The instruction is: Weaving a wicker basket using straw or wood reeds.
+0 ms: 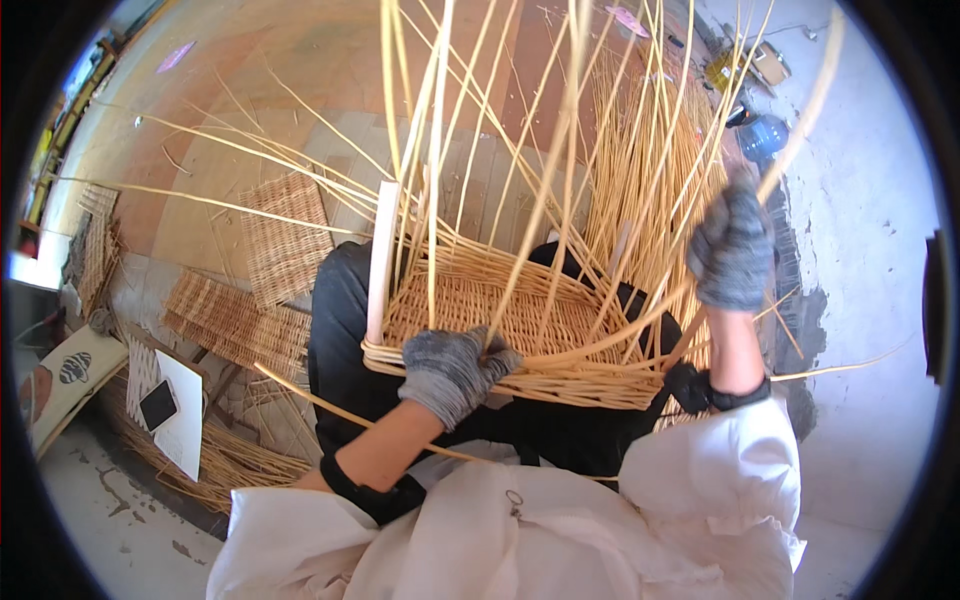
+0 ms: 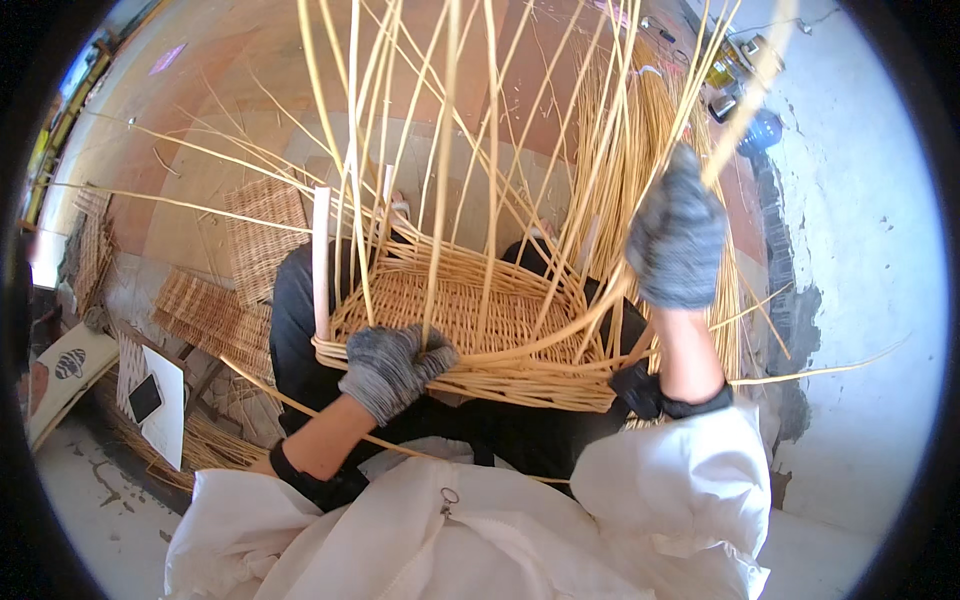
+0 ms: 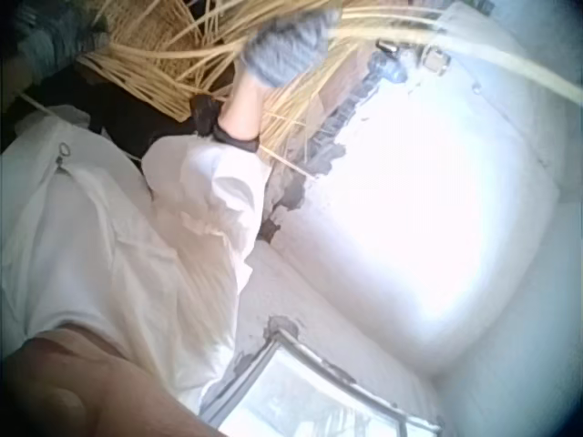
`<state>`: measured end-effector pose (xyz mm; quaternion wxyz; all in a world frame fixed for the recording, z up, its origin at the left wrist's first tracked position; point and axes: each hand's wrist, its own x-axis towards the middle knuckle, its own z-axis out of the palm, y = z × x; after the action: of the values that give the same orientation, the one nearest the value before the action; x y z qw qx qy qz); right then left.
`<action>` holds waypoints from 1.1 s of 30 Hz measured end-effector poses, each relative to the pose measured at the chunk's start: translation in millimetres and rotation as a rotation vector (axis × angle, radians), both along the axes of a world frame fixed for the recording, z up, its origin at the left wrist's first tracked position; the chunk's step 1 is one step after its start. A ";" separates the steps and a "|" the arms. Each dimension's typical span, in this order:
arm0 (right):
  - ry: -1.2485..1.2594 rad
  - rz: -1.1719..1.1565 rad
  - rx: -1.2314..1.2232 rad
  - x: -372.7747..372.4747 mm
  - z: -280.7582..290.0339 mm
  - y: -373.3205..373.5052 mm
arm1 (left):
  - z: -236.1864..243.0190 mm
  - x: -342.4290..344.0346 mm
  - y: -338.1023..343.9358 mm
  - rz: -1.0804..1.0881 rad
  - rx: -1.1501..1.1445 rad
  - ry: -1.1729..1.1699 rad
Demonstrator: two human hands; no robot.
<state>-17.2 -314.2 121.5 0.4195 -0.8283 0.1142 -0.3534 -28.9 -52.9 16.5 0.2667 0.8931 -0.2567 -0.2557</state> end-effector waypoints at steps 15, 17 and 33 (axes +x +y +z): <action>0.165 0.181 -0.872 130.9 16.0 96.5 | -27.1 -14.4 -3.5 0.305 -0.061 -0.282; 0.269 0.623 -0.012 108.4 38.8 58.0 | -14.7 -6.8 -3.0 0.269 -0.052 -0.215; -0.194 0.623 0.921 28.9 27.6 13.1 | -13.3 3.0 -2.7 0.169 -0.022 -0.106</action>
<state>11.7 -301.1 149.1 0.8307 -0.5182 -0.0323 -0.2010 -25.9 -55.6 3.1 0.2831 0.9209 -0.1967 -0.1817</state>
